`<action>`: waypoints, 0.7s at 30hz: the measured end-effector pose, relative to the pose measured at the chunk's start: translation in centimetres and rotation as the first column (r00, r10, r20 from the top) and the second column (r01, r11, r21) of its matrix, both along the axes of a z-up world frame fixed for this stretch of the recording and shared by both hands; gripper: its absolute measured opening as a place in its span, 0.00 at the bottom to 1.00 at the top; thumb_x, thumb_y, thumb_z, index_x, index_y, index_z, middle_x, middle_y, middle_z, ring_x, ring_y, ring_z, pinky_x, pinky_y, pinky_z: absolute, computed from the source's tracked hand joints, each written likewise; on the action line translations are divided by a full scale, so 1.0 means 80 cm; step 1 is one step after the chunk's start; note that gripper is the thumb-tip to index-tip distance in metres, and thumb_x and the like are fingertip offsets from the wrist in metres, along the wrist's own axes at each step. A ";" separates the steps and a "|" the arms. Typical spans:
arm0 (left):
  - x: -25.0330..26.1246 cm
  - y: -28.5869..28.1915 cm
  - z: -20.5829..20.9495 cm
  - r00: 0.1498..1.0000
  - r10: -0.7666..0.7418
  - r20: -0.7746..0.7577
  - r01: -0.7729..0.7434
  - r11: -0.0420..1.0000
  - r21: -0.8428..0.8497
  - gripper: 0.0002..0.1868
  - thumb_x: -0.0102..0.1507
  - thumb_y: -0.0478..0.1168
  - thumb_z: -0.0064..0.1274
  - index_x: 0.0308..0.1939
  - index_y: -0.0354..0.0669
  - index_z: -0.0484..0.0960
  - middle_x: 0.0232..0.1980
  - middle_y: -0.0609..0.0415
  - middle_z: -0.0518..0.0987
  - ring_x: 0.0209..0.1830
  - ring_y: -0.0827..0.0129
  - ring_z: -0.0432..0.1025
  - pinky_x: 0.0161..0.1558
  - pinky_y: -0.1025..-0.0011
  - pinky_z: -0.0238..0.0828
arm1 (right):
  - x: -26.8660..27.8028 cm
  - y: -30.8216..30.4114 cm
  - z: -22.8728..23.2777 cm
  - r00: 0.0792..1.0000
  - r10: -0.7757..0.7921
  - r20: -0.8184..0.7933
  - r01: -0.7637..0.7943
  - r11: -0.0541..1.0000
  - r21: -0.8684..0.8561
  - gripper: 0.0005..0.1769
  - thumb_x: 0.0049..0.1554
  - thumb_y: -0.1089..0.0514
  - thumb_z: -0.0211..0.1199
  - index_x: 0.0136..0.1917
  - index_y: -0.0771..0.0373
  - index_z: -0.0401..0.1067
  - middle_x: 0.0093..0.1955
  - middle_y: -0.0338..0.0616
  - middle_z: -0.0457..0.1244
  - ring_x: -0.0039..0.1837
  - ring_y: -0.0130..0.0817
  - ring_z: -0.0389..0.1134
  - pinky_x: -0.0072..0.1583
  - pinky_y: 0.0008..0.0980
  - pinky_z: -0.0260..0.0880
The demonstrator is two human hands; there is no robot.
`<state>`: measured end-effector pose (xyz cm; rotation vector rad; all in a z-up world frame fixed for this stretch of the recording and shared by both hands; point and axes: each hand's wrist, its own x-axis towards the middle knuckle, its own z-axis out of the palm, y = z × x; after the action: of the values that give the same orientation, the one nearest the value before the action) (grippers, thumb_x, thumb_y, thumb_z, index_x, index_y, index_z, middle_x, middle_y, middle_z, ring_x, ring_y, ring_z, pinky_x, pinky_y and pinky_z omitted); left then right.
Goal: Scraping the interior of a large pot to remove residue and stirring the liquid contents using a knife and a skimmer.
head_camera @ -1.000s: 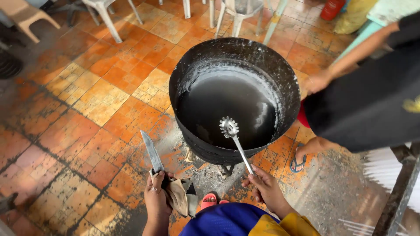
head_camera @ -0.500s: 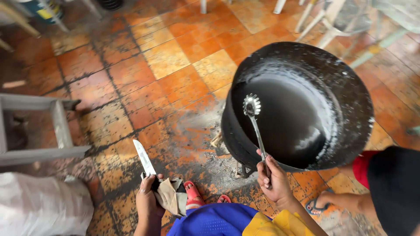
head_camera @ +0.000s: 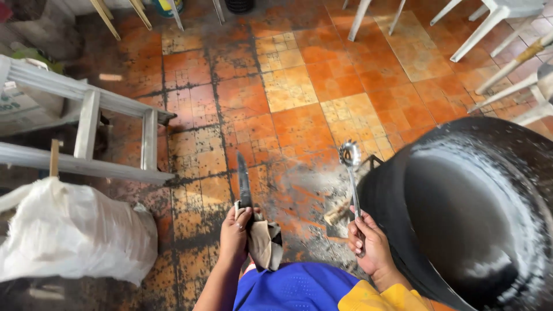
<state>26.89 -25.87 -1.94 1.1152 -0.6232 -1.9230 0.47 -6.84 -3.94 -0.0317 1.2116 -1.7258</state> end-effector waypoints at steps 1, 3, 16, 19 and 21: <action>0.004 -0.026 0.010 0.996 -0.077 0.052 0.076 0.997 0.018 0.04 0.68 0.34 0.51 0.45 0.37 0.77 0.38 0.46 0.81 0.31 0.63 0.73 0.35 0.66 0.72 | 0.006 -0.023 -0.008 0.999 -0.024 0.037 0.024 1.000 0.015 0.17 0.65 0.59 0.51 0.66 0.59 0.67 0.35 0.39 0.53 0.26 0.21 0.46 0.27 0.22 0.43; 0.010 -0.075 0.020 0.979 -0.172 0.106 0.169 0.985 0.037 0.05 0.69 0.36 0.51 0.43 0.37 0.78 0.38 0.46 0.81 0.30 0.62 0.72 0.34 0.65 0.72 | 0.018 -0.069 -0.014 0.995 -0.066 0.076 0.065 0.998 0.028 0.13 0.65 0.59 0.52 0.63 0.59 0.69 0.35 0.40 0.53 0.26 0.22 0.47 0.27 0.22 0.43; -0.087 -0.333 -0.050 0.950 -0.310 0.049 0.293 0.933 0.209 0.06 0.67 0.38 0.53 0.43 0.43 0.72 0.31 0.50 0.76 0.24 0.66 0.68 0.28 0.67 0.68 | 0.003 -0.232 -0.016 0.922 -0.324 0.213 0.297 0.943 0.150 0.14 0.65 0.56 0.55 0.63 0.55 0.68 0.34 0.37 0.54 0.25 0.18 0.45 0.25 0.20 0.41; -0.158 -0.384 -0.051 0.950 -0.311 -0.031 0.308 0.914 0.264 0.04 0.67 0.37 0.51 0.43 0.43 0.73 0.33 0.50 0.76 0.30 0.67 0.70 0.33 0.69 0.68 | -0.041 -0.272 -0.022 0.889 -0.425 0.172 0.399 0.901 0.170 0.06 0.63 0.57 0.59 0.54 0.54 0.69 0.34 0.37 0.54 0.24 0.19 0.46 0.25 0.22 0.41; -0.211 -0.422 -0.044 0.940 -0.329 -0.086 0.339 0.892 0.297 0.03 0.68 0.37 0.51 0.41 0.44 0.73 0.34 0.52 0.75 0.32 0.70 0.69 0.35 0.72 0.67 | -0.081 -0.305 -0.030 0.857 -0.493 0.151 0.468 0.867 0.173 0.04 0.62 0.58 0.61 0.50 0.54 0.68 0.34 0.37 0.54 0.24 0.19 0.46 0.25 0.23 0.41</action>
<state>10.02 -59.63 -5.50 1.2248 -0.5336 -2.3959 -5.99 -31.21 -6.31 0.5513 1.2532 -2.0150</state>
